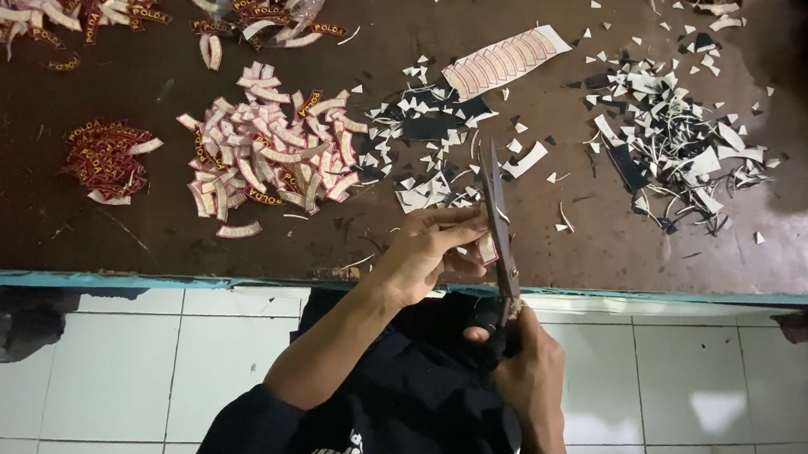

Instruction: Cutting individual fabric labels from a sheet using scissors

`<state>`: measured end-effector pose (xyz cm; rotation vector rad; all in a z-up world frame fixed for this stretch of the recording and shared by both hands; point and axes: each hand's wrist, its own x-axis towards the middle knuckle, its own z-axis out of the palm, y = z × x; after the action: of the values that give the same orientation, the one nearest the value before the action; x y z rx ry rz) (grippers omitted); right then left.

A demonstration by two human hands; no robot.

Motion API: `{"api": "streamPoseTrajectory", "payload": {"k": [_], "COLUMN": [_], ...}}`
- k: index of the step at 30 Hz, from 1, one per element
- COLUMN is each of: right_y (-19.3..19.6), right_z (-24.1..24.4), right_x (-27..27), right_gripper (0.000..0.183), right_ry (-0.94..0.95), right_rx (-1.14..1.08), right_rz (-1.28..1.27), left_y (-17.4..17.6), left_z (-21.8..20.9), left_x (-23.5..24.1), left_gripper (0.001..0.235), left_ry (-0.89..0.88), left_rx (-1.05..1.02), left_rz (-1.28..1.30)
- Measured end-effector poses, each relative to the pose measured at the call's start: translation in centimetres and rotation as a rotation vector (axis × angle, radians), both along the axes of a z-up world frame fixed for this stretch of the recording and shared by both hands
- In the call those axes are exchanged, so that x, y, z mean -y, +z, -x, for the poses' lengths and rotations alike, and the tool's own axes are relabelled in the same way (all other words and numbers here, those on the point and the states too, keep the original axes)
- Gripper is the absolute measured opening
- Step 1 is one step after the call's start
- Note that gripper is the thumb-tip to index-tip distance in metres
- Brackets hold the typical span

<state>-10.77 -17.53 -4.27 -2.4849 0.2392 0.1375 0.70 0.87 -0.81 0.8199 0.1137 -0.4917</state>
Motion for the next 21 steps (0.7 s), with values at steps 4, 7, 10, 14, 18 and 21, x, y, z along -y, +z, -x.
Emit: {"api": "streamPoseTrajectory", "payload": {"k": [4, 7, 10, 14, 18, 21], "right_y": [-0.4, -0.5, -0.7, -1.6, -1.6, -1.4], "right_z": [0.0, 0.0, -0.1, -0.1, -0.2, -0.4], "right_x": [0.4, 0.3, 0.4, 0.6, 1.0, 1.6], "right_gripper": [0.053, 0.05, 0.057, 0.052, 0.043, 0.041], "right_ry": [0.012, 0.007, -0.019, -0.059, -0.152, -0.206], "right_rx": [0.028, 0.052, 0.018, -0.006, -0.01, -0.079], "right_rz": [-0.01, 0.012, 0.108, 0.087, -0.065, -0.179], "left_y": [-0.7, -0.6, -0.4, -0.5, -0.4, 0.7], "left_z": [0.0, -0.1, -0.1, 0.0, 0.1, 0.3], "left_x": [-0.1, 0.0, -0.1, -0.2, -0.4, -1.0], "left_gripper": [0.02, 0.018, 0.023, 0.017, 0.025, 0.014], "left_ry": [-0.012, -0.011, -0.015, 0.014, 0.087, 0.102], "left_rx": [0.001, -0.006, -0.036, -0.009, 0.091, 0.265], "left_rz": [0.011, 0.008, 0.001, -0.015, -0.059, -0.064]}}
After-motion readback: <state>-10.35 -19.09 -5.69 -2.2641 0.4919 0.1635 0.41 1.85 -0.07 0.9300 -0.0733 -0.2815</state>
